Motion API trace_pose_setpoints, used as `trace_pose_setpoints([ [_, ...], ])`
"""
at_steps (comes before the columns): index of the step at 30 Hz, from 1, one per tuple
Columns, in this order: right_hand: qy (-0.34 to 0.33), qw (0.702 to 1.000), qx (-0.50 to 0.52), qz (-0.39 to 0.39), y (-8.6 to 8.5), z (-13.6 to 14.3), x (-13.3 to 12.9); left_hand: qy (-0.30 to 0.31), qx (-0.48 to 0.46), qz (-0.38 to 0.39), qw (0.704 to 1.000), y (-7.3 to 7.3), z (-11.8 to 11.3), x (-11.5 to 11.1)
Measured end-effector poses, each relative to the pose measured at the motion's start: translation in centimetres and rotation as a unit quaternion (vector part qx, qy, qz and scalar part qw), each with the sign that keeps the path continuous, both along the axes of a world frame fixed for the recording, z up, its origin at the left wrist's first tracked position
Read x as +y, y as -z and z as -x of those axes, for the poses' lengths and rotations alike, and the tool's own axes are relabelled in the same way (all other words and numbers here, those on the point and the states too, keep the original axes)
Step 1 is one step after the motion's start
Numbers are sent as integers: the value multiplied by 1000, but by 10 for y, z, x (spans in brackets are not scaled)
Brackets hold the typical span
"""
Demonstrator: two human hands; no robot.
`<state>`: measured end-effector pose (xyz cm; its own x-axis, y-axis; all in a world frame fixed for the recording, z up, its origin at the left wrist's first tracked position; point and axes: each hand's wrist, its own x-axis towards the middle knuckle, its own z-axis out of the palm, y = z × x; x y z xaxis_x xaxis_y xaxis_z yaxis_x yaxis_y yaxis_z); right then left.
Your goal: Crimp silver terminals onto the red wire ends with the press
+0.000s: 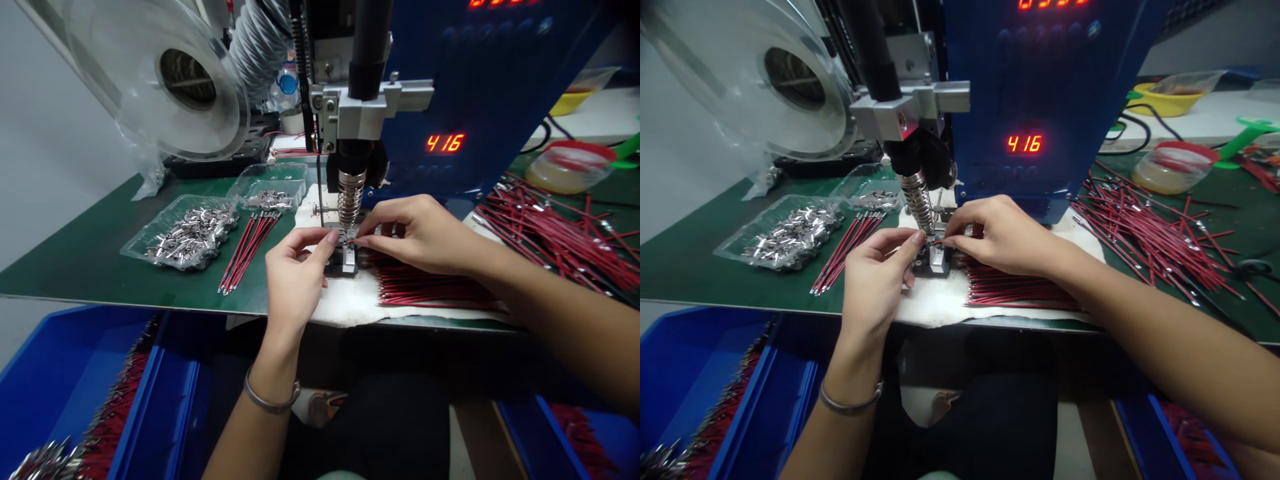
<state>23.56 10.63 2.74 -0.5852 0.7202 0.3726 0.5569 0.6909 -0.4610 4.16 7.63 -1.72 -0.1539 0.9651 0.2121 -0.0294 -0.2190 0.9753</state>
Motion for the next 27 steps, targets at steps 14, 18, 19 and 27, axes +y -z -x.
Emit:
trace_pose_setpoints([
  [14, 25, 999, 22, -25, 1, 4, -6, -17, 44, 11, 999, -5, -3, -3],
  [18, 25, 999, 26, -35, 2, 5, -6, -19, 13, 16, 1000, -5, -4, -2],
  [19, 25, 999, 26, -37, 2, 6, -6, -20, 4, 19, 1000, -5, -4, -1],
  [27, 29, 999, 26, -38, 2, 6, -8, -25, -7, 29, 999, -6, -5, -3],
])
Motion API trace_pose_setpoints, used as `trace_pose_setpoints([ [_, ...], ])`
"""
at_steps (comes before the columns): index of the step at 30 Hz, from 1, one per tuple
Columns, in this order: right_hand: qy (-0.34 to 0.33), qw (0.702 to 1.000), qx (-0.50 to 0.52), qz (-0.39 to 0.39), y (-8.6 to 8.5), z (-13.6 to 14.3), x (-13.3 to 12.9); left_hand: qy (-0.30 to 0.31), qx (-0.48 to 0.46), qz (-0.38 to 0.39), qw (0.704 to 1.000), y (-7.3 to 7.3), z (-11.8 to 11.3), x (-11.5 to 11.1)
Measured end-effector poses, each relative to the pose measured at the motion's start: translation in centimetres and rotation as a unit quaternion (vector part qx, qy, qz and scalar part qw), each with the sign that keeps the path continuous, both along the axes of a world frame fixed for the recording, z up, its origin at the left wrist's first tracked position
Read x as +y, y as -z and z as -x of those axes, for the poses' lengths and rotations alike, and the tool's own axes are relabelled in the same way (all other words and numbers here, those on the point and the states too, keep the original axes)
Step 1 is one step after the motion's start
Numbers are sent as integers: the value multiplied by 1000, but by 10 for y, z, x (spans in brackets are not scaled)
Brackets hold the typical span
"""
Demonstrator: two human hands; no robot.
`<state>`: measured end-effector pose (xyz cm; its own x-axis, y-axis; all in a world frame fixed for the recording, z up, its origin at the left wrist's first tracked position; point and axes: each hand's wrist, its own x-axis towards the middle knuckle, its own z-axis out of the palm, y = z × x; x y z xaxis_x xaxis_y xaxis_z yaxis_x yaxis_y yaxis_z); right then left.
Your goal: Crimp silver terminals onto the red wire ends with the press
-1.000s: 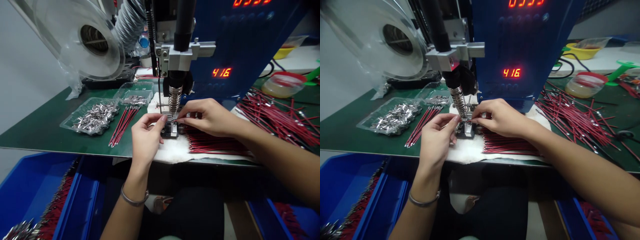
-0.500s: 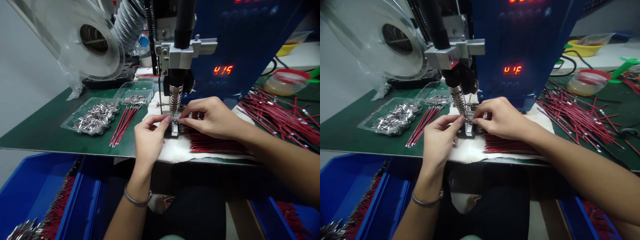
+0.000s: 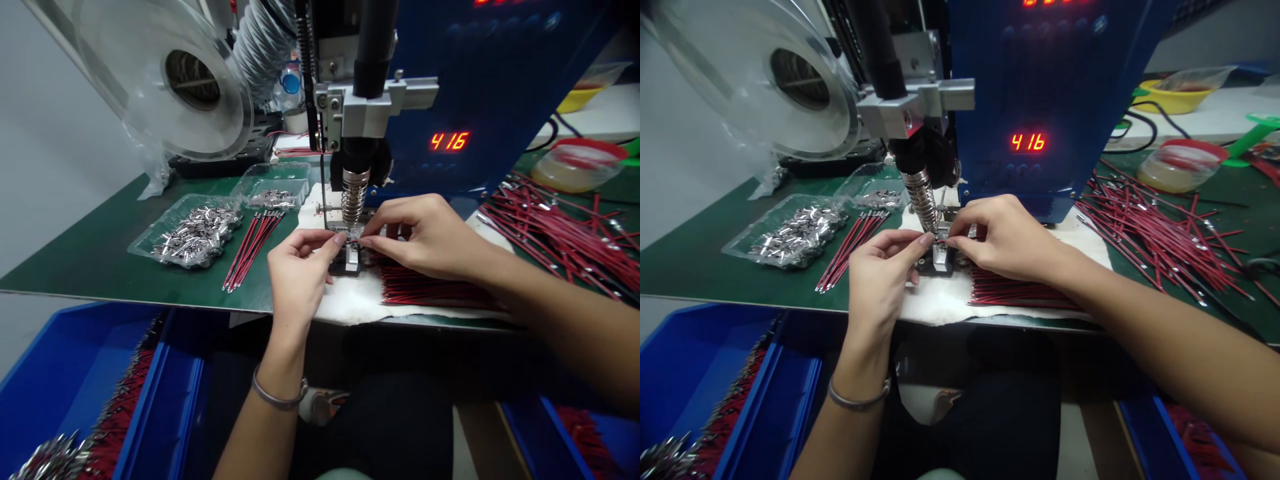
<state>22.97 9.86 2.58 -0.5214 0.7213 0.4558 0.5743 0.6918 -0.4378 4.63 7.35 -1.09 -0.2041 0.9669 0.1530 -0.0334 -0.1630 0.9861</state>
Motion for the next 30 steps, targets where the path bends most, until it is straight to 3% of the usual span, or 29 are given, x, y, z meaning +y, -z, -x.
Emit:
trace_pose_setpoints([
  [30, 32, 999, 3, 4, -1, 3, -5, -16, 22, 13, 1000, -1, 0, -1],
])
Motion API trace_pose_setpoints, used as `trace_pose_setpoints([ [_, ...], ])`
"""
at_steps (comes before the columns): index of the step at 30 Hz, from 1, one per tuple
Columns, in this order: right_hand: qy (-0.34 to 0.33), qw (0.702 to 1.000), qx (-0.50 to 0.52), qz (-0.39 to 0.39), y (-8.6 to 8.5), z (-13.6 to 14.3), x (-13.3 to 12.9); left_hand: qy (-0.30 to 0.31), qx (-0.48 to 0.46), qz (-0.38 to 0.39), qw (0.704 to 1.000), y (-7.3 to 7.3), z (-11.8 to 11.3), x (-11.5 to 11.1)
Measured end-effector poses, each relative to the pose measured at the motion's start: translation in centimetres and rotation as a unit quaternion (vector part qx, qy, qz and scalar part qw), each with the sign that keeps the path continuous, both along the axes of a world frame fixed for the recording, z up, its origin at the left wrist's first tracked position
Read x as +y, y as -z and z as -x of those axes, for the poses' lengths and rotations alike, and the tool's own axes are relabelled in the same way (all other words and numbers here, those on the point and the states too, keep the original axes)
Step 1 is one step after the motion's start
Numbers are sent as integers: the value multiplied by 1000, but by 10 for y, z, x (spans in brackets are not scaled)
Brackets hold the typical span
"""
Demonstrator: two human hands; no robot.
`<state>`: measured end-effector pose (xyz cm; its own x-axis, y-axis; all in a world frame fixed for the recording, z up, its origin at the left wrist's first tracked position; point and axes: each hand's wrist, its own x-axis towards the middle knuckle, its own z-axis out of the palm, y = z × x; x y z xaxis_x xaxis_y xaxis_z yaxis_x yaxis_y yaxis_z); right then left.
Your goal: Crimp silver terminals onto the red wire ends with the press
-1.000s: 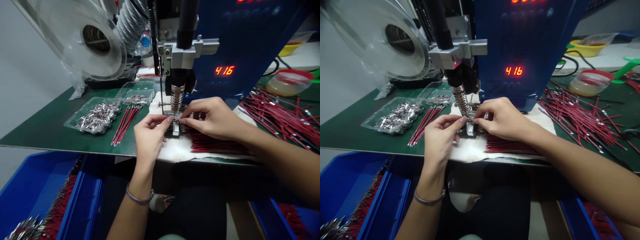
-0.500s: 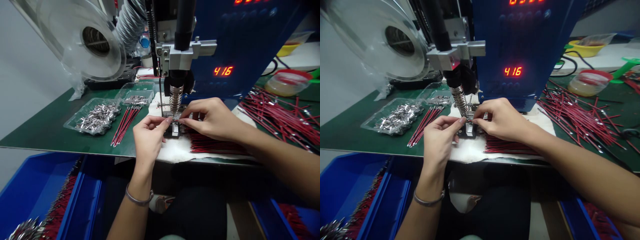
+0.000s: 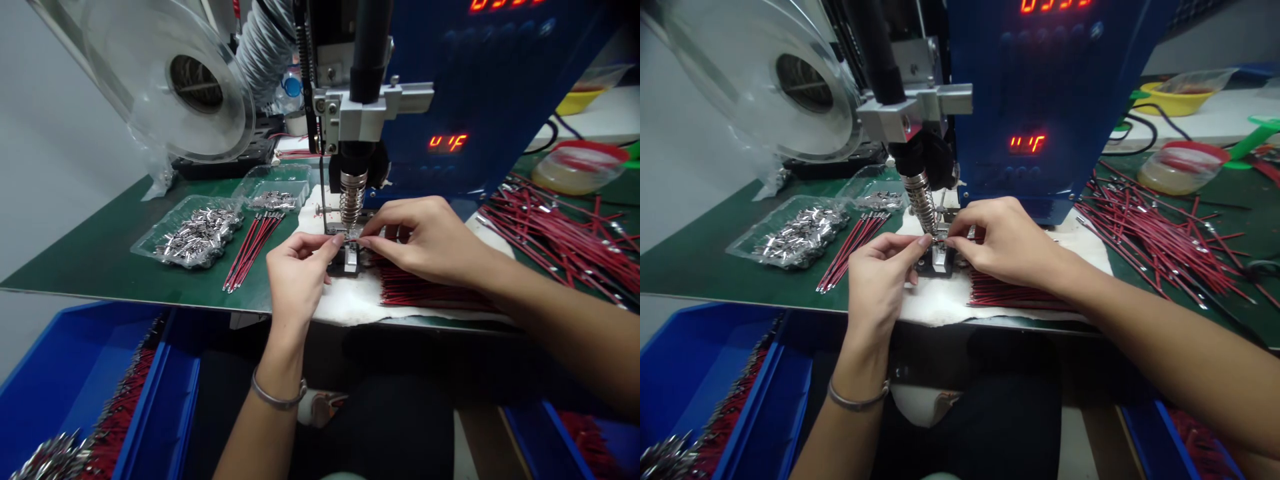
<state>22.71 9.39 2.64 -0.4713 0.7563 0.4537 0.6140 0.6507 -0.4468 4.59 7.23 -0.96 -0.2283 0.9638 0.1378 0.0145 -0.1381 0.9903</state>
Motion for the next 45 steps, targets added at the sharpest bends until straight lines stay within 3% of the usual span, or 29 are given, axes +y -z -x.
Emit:
trace_pose_setpoints([
  [45, 26, 1000, -5, -11, -1, 4, -5, 10, -11, -12, 1000, 2, 1, 1],
])
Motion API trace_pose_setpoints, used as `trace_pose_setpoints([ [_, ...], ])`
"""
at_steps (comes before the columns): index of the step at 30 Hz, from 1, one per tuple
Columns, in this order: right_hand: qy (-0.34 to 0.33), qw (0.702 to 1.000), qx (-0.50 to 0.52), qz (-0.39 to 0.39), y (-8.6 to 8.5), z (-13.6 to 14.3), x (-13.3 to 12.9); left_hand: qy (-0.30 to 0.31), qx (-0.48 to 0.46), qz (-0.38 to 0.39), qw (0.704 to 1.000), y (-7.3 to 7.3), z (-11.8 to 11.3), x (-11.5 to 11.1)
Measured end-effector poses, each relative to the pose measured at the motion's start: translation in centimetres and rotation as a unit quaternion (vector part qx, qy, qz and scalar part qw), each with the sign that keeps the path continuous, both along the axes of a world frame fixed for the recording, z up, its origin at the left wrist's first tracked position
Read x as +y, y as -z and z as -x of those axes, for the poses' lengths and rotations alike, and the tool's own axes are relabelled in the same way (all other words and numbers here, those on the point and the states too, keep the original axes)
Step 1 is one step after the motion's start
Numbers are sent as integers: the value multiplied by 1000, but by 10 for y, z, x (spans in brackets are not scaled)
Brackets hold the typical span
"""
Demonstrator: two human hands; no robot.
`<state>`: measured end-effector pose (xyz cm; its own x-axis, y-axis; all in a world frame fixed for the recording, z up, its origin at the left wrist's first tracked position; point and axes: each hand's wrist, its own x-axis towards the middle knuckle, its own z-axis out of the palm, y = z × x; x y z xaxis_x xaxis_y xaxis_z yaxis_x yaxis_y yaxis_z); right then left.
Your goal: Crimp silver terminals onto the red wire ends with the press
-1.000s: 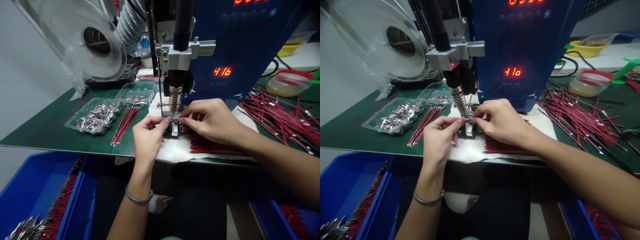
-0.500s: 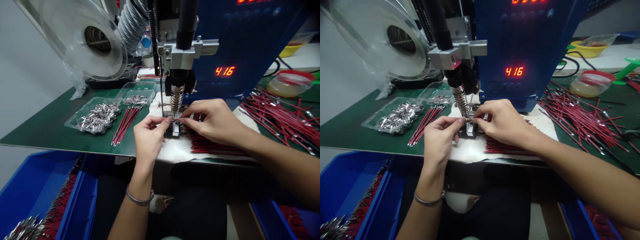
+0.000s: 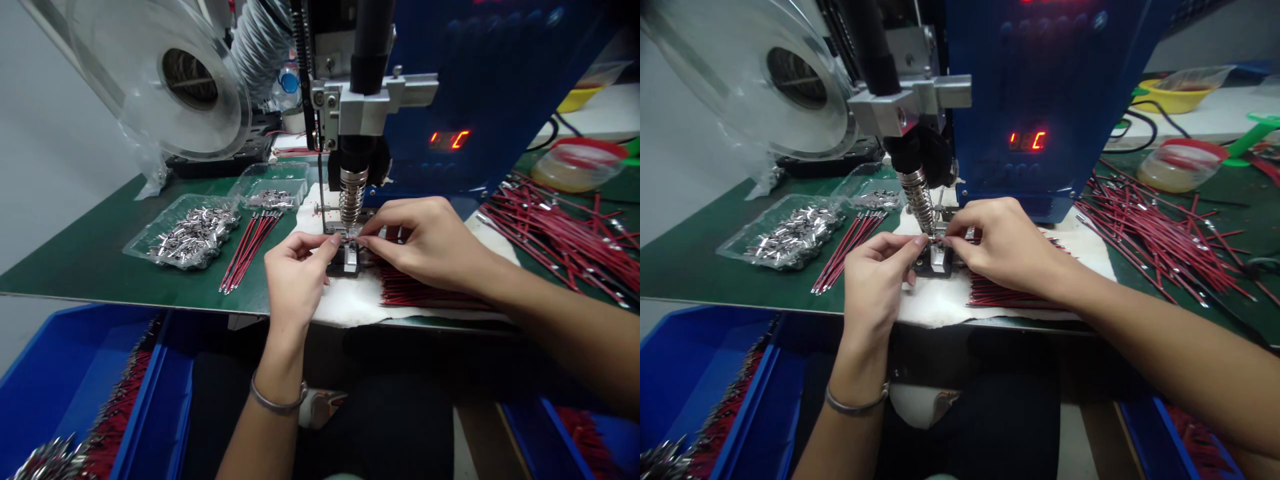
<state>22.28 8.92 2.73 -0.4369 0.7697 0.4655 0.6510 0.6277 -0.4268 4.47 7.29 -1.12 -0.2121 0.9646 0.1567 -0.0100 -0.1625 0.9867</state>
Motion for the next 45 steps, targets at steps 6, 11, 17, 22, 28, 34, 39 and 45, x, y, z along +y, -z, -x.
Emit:
trace_pose_setpoints([
  [6, -1, 1000, 4, -5, -1, 1, 0, 1, 3, 4, 1000, 1, 0, 0],
  [11, -8, 1000, 7, -1, -1, 1, -1, 1, -2, -15, 1000, 4, 1, 1],
  [17, -8, 1000, 7, 4, -1, 1, -2, 6, -1, -13, 1000, 5, 1, 1],
  [22, -7, 1000, 6, -10, -1, 1, -1, 6, -5, -16, 1000, 4, 1, 1],
  [28, -9, 1000, 8, -19, 1, 1, 0, 3, -2, -16, 1000, 6, 1, 2],
  [34, -9, 1000, 9, -15, 1, 1, -1, 5, -6, -16, 1000, 5, 1, 2],
  [39, -14, 1000, 10, -21, 1, 1, 1, 6, -9, -20, 1000, 6, 1, 3],
  [45, -21, 999, 12, -27, 2, 1, 1, 6, -7, -18, 1000, 5, 1, 2],
])
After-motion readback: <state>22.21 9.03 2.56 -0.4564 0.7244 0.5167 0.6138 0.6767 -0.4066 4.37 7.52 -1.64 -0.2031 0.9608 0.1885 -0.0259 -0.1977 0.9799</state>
